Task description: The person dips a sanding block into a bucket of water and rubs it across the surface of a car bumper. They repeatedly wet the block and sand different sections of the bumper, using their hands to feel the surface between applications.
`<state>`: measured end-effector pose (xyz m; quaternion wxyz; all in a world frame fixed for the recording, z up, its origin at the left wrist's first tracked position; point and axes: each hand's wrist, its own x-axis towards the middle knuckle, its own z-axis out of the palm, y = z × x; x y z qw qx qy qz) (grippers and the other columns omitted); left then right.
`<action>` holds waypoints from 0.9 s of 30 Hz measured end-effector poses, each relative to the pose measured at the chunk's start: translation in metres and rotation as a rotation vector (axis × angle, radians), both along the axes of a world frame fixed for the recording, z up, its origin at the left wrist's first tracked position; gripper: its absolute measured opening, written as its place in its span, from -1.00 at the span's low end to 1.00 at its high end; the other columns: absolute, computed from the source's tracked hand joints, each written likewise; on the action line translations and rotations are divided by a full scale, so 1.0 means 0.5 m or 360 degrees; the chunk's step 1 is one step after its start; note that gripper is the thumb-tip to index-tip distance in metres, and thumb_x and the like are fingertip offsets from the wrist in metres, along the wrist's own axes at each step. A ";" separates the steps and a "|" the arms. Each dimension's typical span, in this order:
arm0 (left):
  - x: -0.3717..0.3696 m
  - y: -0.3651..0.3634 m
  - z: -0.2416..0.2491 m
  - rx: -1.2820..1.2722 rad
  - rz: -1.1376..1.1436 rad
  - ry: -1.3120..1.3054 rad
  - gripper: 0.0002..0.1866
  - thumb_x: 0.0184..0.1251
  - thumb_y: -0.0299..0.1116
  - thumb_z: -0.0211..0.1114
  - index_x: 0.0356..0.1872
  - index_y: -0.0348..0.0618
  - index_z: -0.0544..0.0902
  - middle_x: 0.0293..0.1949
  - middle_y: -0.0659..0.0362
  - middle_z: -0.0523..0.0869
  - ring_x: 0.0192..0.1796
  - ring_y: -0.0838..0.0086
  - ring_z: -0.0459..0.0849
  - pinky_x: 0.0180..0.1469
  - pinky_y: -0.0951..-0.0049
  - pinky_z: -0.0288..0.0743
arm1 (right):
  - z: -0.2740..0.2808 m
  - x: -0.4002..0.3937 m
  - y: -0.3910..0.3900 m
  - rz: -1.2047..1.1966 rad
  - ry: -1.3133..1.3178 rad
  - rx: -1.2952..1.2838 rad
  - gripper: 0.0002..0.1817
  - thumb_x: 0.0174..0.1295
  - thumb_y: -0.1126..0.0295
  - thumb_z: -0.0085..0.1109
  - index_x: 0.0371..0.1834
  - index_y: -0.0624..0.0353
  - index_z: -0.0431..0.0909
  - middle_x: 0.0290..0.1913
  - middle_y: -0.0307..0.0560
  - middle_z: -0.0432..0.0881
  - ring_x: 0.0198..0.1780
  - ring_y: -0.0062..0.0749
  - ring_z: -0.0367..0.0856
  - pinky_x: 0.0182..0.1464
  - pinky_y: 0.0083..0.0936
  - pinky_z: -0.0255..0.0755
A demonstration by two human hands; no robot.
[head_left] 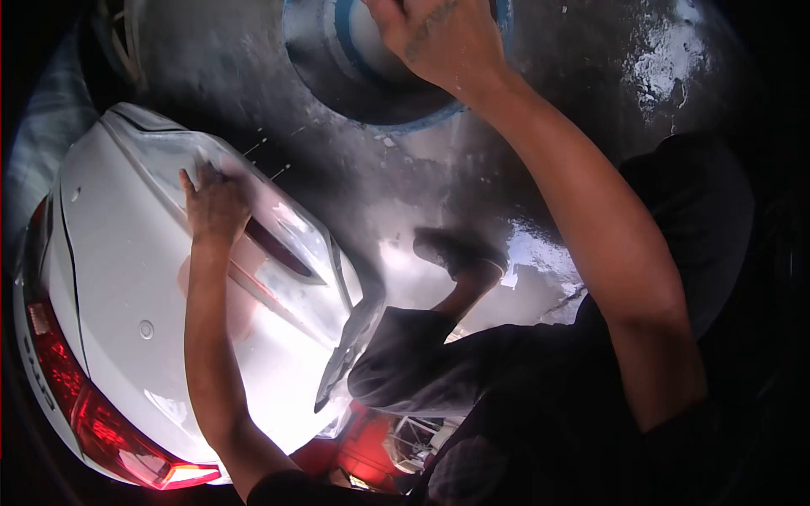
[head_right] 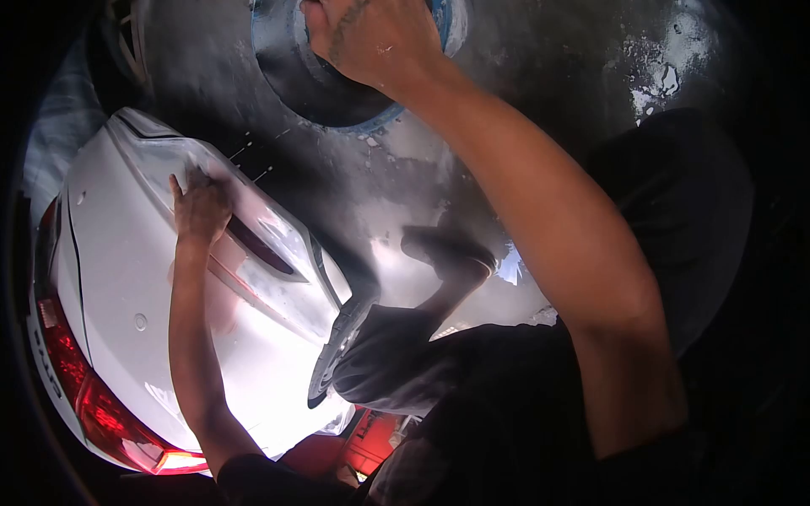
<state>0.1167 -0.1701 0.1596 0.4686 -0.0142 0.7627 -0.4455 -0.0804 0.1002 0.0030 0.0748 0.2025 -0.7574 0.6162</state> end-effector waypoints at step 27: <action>0.127 0.126 -0.195 0.0281 0.0676 0.2264 -0.19 0.42 -0.15 0.34 0.59 -0.29 0.25 0.54 -0.52 0.14 0.57 -0.42 0.16 0.59 -0.16 0.11 | 0.011 -0.009 -0.031 0.0325 -0.0274 0.0084 -0.62 0.39 0.33 0.33 0.24 0.14 0.67 0.15 0.07 0.74 0.20 -0.10 0.73 0.27 -0.34 0.53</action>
